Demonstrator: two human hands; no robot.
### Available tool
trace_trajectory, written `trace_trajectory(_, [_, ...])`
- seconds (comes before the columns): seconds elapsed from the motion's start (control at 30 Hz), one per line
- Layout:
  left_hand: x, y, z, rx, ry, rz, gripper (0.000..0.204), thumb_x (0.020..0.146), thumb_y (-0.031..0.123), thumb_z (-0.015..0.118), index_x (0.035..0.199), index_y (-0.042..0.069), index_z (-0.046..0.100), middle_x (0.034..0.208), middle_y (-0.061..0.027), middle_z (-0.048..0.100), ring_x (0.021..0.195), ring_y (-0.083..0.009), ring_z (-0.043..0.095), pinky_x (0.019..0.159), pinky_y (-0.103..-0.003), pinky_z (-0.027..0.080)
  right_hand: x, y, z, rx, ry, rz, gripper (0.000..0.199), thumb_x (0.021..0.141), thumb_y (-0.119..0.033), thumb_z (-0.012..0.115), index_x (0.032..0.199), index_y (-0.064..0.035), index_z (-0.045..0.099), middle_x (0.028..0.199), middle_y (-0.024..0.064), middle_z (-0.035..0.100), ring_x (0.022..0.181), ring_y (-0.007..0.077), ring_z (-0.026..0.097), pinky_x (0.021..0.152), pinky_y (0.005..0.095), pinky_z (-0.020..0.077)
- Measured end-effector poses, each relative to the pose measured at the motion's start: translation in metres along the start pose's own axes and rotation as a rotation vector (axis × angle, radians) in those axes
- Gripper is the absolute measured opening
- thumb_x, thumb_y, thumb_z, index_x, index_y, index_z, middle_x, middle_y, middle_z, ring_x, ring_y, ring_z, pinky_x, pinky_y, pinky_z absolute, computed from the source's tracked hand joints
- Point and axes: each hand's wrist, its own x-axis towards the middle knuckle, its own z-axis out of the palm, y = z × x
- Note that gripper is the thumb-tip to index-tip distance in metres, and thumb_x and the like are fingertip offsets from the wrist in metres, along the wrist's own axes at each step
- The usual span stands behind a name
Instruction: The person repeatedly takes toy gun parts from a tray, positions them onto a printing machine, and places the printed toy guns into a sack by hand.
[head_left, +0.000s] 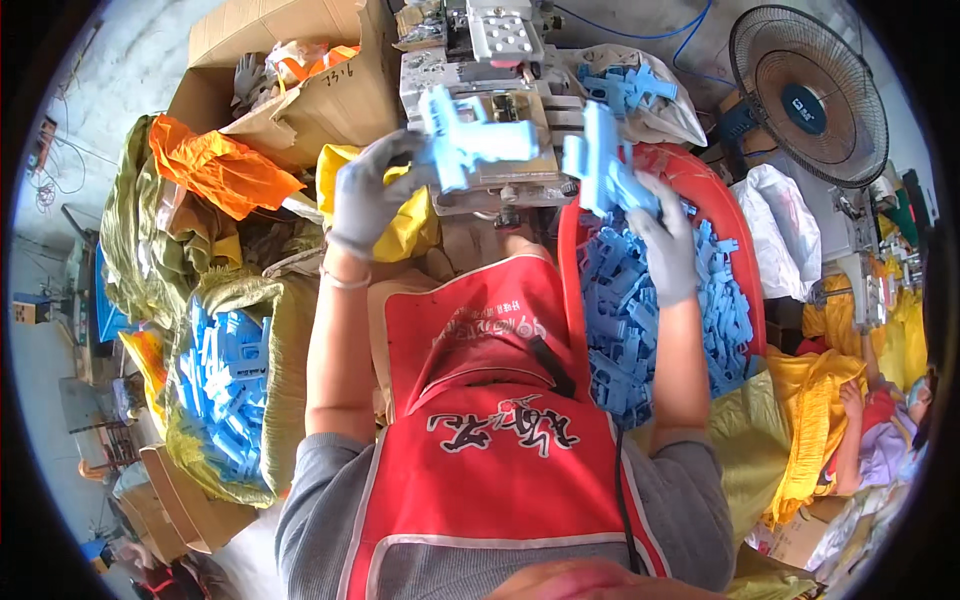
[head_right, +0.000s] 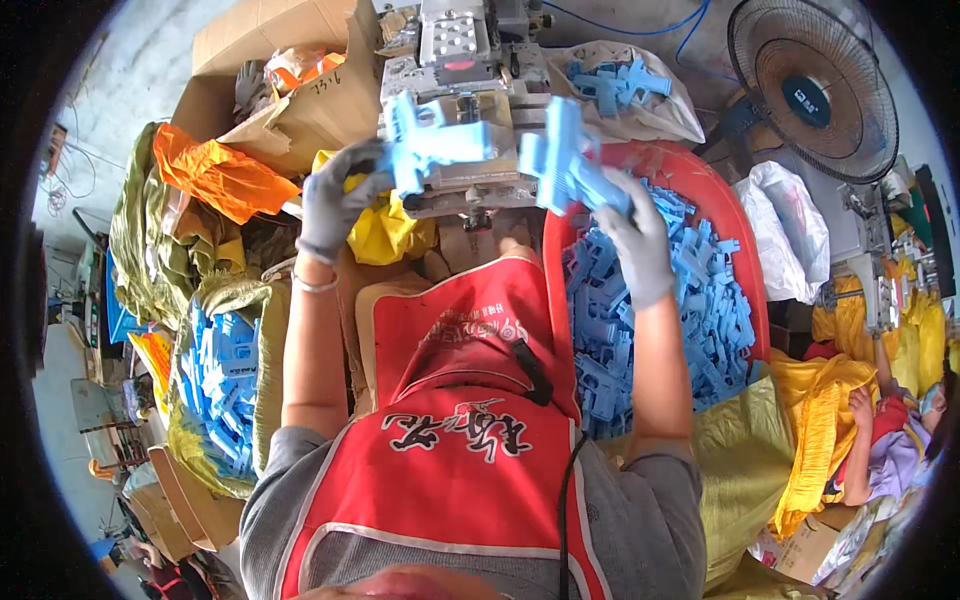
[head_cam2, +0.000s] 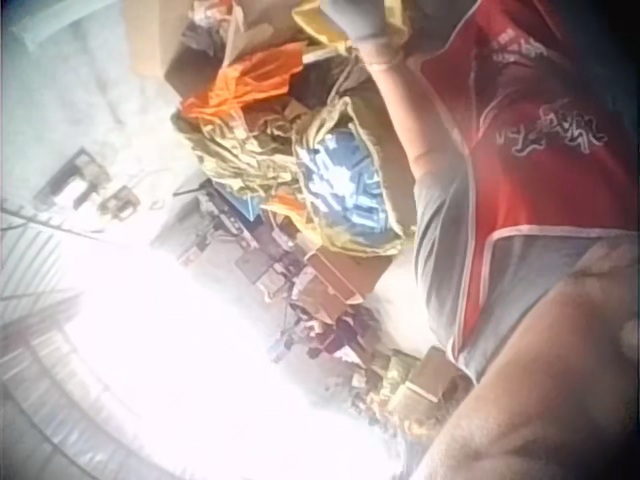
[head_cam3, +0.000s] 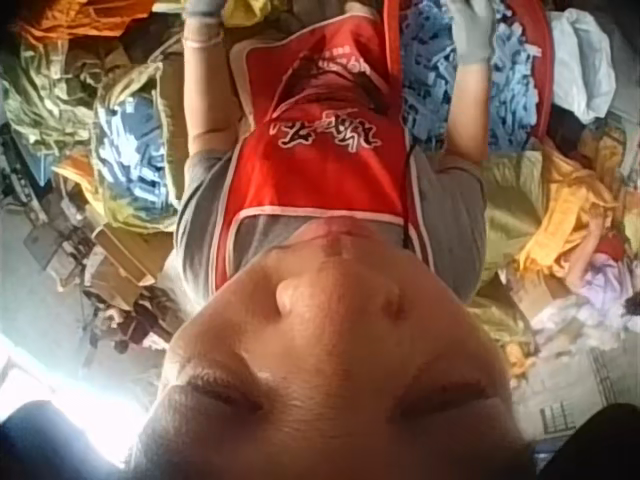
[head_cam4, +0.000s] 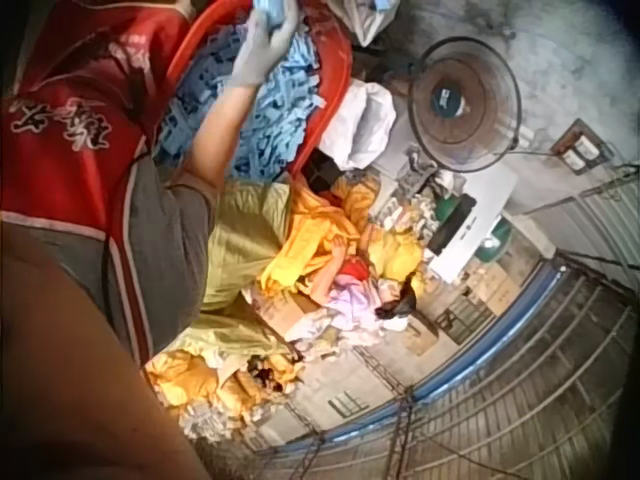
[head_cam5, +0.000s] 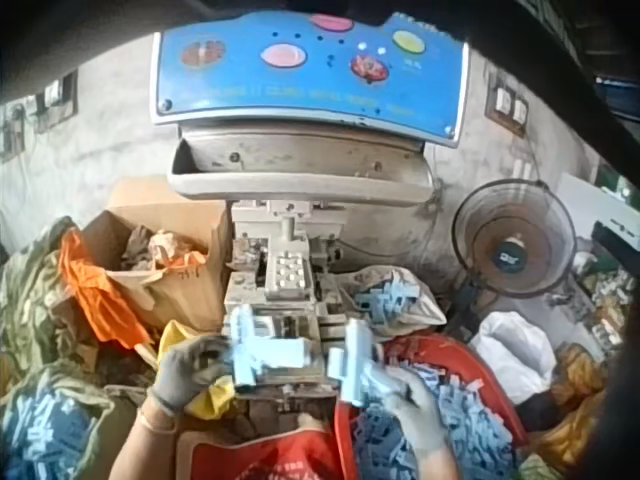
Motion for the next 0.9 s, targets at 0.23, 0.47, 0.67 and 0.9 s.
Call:
trace_trajectory(0.23, [-0.089, -0.016, -0.041, 0.033, 0.201, -0.255, 0.028, 0.078, 0.009, 0.073, 0.106, 0.004, 0.068, 0.102, -0.0053, 0.071, 0.080, -0.0129, 0.067, 0.075, -0.025, 0.053, 0.077, -0.022, 0.056, -0.464, -0.318, 0.174, 0.039, 0.086, -0.005, 0.063, 0.124, -0.0079, 0.060, 0.112, 0.0076, 0.063, 0.094, 0.0161, 0.061, 0.084, 0.0266, 0.0482])
trace_trajectory(0.47, [-0.151, -0.003, -0.060, -0.052, 0.366, -0.388, 0.033, 0.081, 0.009, 0.070, 0.111, -0.004, 0.064, 0.109, -0.0090, 0.068, 0.093, -0.0121, 0.064, 0.085, -0.027, 0.052, 0.084, -0.023, 0.055, -1.015, -0.429, -0.558, 0.042, 0.086, -0.013, 0.061, 0.127, -0.0096, 0.057, 0.128, 0.0134, 0.058, 0.118, 0.0299, 0.054, 0.101, 0.0362, 0.0413])
trace_trajectory(0.67, [-0.215, 0.008, -0.115, 0.455, 0.561, -0.372, 0.032, 0.075, 0.005, 0.073, 0.106, 0.003, 0.067, 0.112, -0.0121, 0.068, 0.091, -0.0205, 0.068, 0.080, -0.028, 0.053, 0.033, 0.013, -0.026, -0.607, -0.023, -0.190, 0.035, 0.098, -0.018, 0.050, 0.128, -0.0003, 0.055, 0.128, 0.0115, 0.058, 0.110, 0.0183, 0.057, 0.088, 0.0292, 0.0489])
trace_trajectory(0.9, [-0.353, 0.015, -0.221, 1.161, 0.711, -0.637, 0.028, 0.089, 0.015, 0.066, 0.115, 0.008, 0.066, 0.106, -0.0071, 0.070, 0.092, -0.0171, 0.067, 0.079, -0.027, 0.052, -0.023, 0.103, -0.100, -0.775, 0.079, 0.071, 0.034, 0.096, -0.017, 0.051, 0.124, 0.0002, 0.059, 0.122, 0.0130, 0.062, 0.110, 0.0202, 0.059, 0.095, 0.0310, 0.0455])
